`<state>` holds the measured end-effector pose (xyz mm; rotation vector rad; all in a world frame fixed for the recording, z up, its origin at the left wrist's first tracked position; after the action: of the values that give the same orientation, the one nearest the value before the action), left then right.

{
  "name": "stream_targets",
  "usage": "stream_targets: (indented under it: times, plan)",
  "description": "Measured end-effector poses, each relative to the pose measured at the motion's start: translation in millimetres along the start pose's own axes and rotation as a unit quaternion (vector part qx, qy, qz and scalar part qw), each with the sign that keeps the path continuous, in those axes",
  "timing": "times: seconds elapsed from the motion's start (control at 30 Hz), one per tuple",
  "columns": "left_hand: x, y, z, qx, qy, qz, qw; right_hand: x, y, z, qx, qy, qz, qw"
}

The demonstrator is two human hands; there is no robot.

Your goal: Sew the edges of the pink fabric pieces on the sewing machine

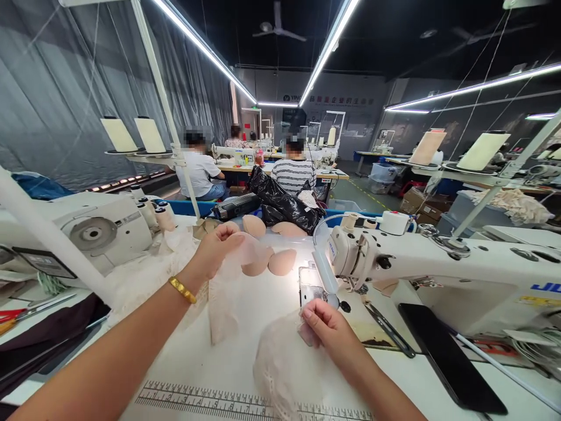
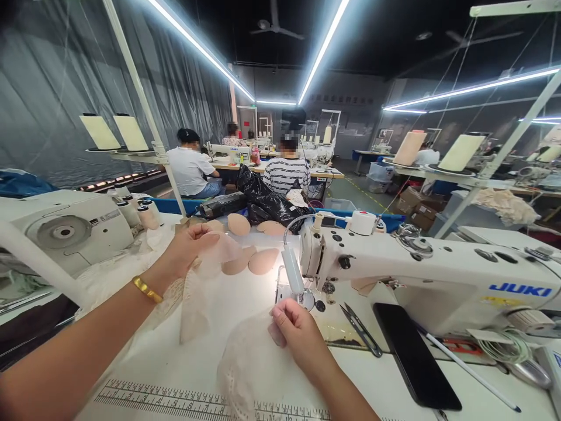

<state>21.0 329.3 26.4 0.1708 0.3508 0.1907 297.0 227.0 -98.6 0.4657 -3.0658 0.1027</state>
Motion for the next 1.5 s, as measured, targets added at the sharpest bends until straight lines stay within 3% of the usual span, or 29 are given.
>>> stream_targets:
  times: [0.1, 0.23, 0.53, 0.67, 0.77, 0.83, 0.9, 1.0, 1.07, 1.1, 1.17, 1.23, 1.27, 1.3, 1.33, 1.4, 1.43, 1.5]
  plan:
    - [21.5, -35, 2, -0.033, -0.044, -0.073, 0.996, -3, -2, -3, 0.003, 0.008, 0.007, 1.0]
    - [42.4, -69, 8, -0.046, -0.063, -0.123, 0.989, -9, -4, -3, 0.015, 0.033, 0.031, 0.999]
    - [64.8, -94, 17, -0.002, 0.025, -0.177, 0.984, -12, -4, -1, 0.01, 0.109, 0.044, 0.993]
    - [76.8, -105, 15, 0.039, 0.115, -0.2, 0.972, -11, -5, -6, -0.005, 0.053, 0.035, 0.998]
    - [91.5, -113, 16, 0.037, 0.201, -0.265, 0.942, -9, -8, -12, -0.026, 0.033, 0.036, 0.998]
    - [104.9, -117, 25, 0.051, 0.202, -0.333, 0.919, -3, -13, -19, -0.038, 0.012, 0.025, 0.999]
    - [121.7, -123, 37, 0.068, 0.139, -0.429, 0.89, 4, -22, -27, -0.05, -0.018, -0.001, 0.999]
    - [143.3, -138, 44, 0.049, 0.03, -0.591, 0.804, 7, -41, -46, -0.074, -0.07, -0.031, 0.994]
    - [148.2, -140, 39, 0.022, 0.007, -0.634, 0.773, 0, -54, -64, -0.109, -0.131, -0.015, 0.985]
    - [147.9, -137, 35, 0.016, 0.01, -0.628, 0.778, -4, -59, -74, -0.141, -0.172, 0.007, 0.975]
    - [140.5, -122, 33, 0.045, 0.034, -0.56, 0.827, -12, -71, -99, -0.242, -0.267, 0.079, 0.929]
    - [122.3, -105, 44, 0.152, 0.072, -0.438, 0.883, -8, -84, -120, -0.369, -0.353, 0.152, 0.846]
    - [110.3, -101, 54, 0.229, 0.097, -0.369, 0.896, -3, -88, -125, -0.424, -0.383, 0.178, 0.802]
    - [98.2, -102, 65, 0.315, 0.125, -0.301, 0.891, 3, -90, -126, -0.464, -0.401, 0.192, 0.766]
    - [87.9, -107, 74, 0.402, 0.156, -0.243, 0.869, 8, -88, -122, -0.489, -0.413, 0.198, 0.742]
    - [77.5, -126, 78, 0.534, 0.231, -0.174, 0.795, 13, -75, -107, -0.494, -0.449, 0.186, 0.721]
    - [77.6, -134, 73, 0.563, 0.271, -0.167, 0.763, 15, -65, -95, -0.48, -0.482, 0.164, 0.714]
    - [86.5, -142, 55, 0.55, 0.34, -0.215, 0.732, 14, -45, -69, -0.441, -0.558, 0.098, 0.696]
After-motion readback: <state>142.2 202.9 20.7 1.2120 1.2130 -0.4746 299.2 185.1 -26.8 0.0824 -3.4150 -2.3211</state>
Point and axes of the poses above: each hand's wrist, its own y-axis towards the middle knuckle, its own x-axis out of the palm, z = x × y, the point moved 8 cm from there along y, towards the middle knuckle
